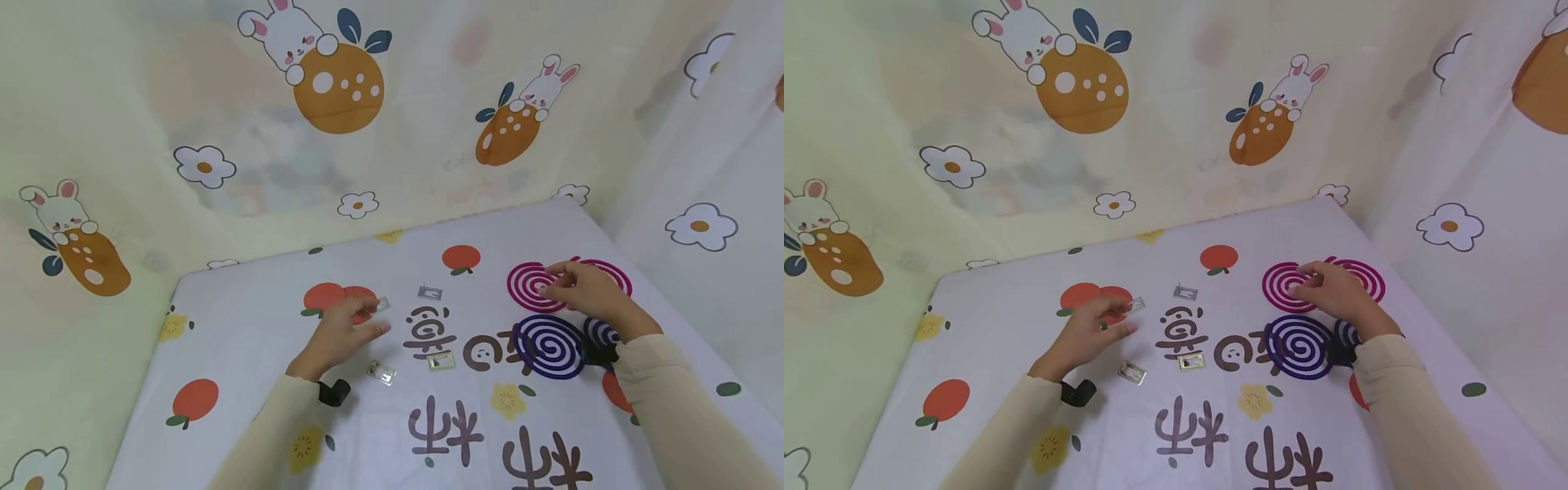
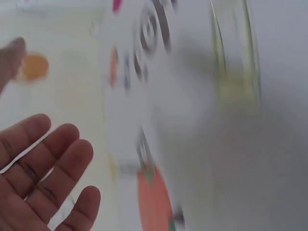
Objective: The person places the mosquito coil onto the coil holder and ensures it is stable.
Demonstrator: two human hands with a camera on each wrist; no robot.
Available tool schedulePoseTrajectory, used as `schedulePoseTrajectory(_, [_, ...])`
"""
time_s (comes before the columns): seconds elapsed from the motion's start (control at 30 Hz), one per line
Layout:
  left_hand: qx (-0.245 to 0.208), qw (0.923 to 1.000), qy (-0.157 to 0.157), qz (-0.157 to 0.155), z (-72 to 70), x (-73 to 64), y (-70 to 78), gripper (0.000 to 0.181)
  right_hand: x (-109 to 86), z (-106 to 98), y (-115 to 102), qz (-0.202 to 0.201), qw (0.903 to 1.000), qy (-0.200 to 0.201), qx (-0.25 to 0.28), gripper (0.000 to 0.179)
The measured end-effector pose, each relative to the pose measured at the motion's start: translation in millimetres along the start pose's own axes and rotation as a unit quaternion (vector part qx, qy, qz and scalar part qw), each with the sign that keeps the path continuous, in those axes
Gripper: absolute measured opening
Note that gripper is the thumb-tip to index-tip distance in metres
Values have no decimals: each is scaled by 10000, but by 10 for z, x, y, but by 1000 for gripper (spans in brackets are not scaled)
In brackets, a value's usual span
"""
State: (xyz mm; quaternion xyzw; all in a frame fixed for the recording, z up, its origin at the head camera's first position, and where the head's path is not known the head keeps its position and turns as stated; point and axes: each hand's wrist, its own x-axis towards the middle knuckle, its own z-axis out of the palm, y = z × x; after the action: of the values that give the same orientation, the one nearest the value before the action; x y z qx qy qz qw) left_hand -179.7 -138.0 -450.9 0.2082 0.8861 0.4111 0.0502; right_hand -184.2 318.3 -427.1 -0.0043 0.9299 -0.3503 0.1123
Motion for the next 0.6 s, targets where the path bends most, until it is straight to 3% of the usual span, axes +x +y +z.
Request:
schedulePoseTrajectory(0.13, [136, 9990, -272, 322, 222, -23, 185, 55, -107, 84, 77, -20, 9999, 139, -55, 58])
schedulePoseTrajectory(0.33, [375, 9976, -574, 90, 600, -47, 302, 47, -244, 174, 191, 33, 9988, 217, -433, 57])
schedulePoseTrajectory(0.4, [526, 9968, -592, 144, 711, -53, 296, 42, -283, 199, 217, 94, 9983, 183, -544, 58])
schedulePoseTrajectory(0.6, [1680, 9840, -361, 478, 881, -98, 366, 27, -333, 290, 245, 208, 9958, -27, -896, 67])
